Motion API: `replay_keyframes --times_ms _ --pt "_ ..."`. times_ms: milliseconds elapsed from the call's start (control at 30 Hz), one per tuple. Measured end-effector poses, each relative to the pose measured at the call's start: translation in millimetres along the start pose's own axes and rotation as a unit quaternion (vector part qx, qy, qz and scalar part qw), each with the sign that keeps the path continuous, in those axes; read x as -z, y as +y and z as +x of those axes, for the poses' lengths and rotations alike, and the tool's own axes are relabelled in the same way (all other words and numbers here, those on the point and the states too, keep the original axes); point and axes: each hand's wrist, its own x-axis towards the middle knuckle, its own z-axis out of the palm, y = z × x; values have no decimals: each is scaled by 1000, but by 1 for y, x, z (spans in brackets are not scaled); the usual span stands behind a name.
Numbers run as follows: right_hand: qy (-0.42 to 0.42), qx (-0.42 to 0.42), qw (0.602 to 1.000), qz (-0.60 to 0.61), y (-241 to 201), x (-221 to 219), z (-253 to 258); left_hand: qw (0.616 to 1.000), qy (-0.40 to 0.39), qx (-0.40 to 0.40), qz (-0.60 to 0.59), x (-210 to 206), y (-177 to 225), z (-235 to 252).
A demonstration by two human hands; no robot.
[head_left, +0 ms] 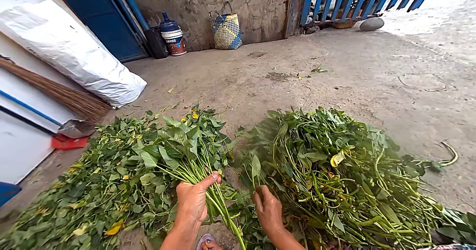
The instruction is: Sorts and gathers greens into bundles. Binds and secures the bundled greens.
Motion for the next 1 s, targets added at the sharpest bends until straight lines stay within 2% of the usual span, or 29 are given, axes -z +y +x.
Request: replay_keyframes --times_ms 133,333,467,733,1000 --pt "136 132 982 7 -8 -6 -3 1000 -3 -7 5 -2 -5 -1" --pt "203 214 955 -30 -19 -6 -6 999 8 -36 -15 -1 -8 -4" --pt "217 236 946 -47 -31 -3 -7 997 -2 -75 -17 -4 -9 -7" --pt "218 278 933 -62 -48 -2 -16 995 -7 -98 12 -10 -12 -7" --pt "226 300 925 -59 -48 2 -18 997 -9 -67 34 -8 -13 -5"
